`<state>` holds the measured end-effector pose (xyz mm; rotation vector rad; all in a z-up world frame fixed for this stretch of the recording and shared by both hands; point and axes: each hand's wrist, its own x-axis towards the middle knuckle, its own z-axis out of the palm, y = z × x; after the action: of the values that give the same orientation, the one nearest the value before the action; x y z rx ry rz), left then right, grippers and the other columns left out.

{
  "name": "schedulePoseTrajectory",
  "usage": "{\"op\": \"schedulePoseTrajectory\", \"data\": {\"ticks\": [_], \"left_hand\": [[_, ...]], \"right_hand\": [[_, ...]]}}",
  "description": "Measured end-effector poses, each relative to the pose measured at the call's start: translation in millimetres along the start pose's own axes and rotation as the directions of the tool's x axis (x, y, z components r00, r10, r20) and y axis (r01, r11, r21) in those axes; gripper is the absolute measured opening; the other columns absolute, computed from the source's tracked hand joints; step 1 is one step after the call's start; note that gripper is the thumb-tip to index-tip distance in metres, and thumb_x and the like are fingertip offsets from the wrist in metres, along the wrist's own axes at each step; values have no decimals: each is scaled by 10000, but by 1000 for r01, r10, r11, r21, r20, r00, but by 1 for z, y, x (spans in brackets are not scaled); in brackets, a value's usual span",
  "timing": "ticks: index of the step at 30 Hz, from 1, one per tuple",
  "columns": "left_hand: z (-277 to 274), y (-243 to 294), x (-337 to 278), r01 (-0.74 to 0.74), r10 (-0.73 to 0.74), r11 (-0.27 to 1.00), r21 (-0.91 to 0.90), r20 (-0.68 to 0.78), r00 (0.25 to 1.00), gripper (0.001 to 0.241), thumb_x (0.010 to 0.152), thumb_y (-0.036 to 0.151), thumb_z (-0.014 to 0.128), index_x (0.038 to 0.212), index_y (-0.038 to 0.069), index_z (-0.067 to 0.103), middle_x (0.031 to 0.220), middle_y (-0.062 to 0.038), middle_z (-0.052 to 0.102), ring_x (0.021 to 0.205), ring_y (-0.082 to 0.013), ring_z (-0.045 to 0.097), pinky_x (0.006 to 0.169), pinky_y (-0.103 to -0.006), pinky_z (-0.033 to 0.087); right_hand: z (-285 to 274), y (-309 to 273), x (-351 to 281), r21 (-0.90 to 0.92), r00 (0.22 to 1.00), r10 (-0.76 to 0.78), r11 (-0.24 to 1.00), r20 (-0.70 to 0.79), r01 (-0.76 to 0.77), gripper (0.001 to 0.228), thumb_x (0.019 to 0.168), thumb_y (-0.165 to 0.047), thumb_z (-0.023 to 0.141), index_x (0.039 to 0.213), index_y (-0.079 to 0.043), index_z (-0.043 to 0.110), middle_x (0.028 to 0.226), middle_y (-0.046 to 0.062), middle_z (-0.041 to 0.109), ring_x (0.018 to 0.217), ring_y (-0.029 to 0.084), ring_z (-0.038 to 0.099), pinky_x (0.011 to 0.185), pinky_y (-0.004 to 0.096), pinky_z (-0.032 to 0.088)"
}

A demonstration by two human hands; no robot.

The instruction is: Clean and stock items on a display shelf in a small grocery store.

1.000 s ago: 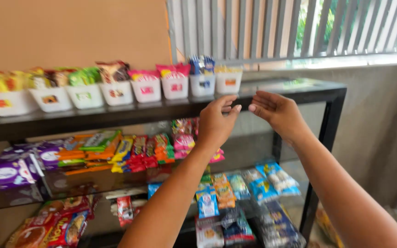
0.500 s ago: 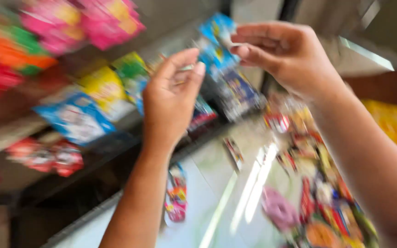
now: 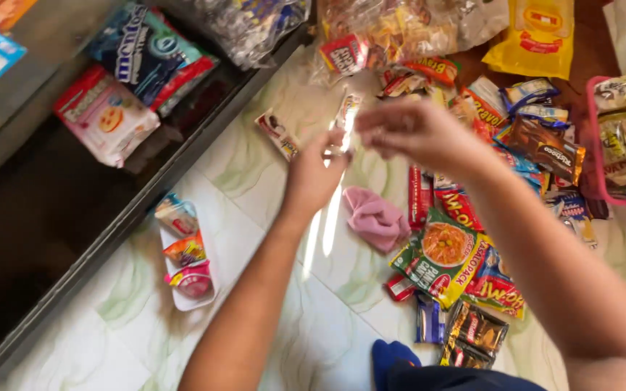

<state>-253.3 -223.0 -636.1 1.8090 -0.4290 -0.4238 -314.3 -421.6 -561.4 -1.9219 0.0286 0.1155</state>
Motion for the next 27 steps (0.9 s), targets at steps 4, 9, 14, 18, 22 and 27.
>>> {"op": "schedulePoseTrajectory", "data": {"ticks": [4,9,14,18,22,27], "left_hand": [[77,-89,-41,101,-116,985,136,108,987,463,838,187,787,1279,109,667,1164,-168,731,989,-277,738,863,-372,580],[129,-141,-75,-265,240,859,438,112,964,828,528,75,853,1313,15,599,1327,-360,547,1167,-552,570,928,-541,500],[153,-155,-68,76,-118,954,290,129,985,650,778,110,770,1404,65,598,1360,-272,622,1232,-412,645,1002,-432,544],[151,-88,-66,211,-188,950,-229,119,975,608,850,207,785,1391,54,553,1344,-203,667,1191,-317,692,954,-381,567],[187,-126,-93,118,-109,970,-213,53,993,696,832,259,835,1385,9,493,1369,-235,590,1200,-371,614,946,-436,517],[222,-160,-134,209,-263,958,196,314,912,887,713,472,909,1368,-8,553,1220,-257,693,1126,-375,670,951,-436,526]], "right_hand": [[32,100,-45,-192,941,334,928,50,-319,486,812,-173,803,1271,-64,683,1243,94,730,1011,218,769,840,369,617],[65,169,-90,-504,952,258,851,165,-144,677,677,-198,897,1290,-54,649,1200,187,711,1165,388,663,992,422,527],[71,186,-101,-585,997,-68,807,46,82,982,480,-191,923,1379,5,581,1236,289,652,1104,455,628,898,460,523],[40,169,-108,-28,879,417,900,-233,-435,622,641,-72,775,1253,-91,666,1047,102,761,916,202,746,761,367,606],[-19,127,-147,-195,810,489,803,-324,-563,554,707,-155,828,1230,-92,657,1026,112,759,879,198,734,755,351,599],[3,169,-195,-365,936,329,861,-129,-353,646,641,-180,883,1233,-55,657,1046,147,718,951,303,689,842,444,545]]}}
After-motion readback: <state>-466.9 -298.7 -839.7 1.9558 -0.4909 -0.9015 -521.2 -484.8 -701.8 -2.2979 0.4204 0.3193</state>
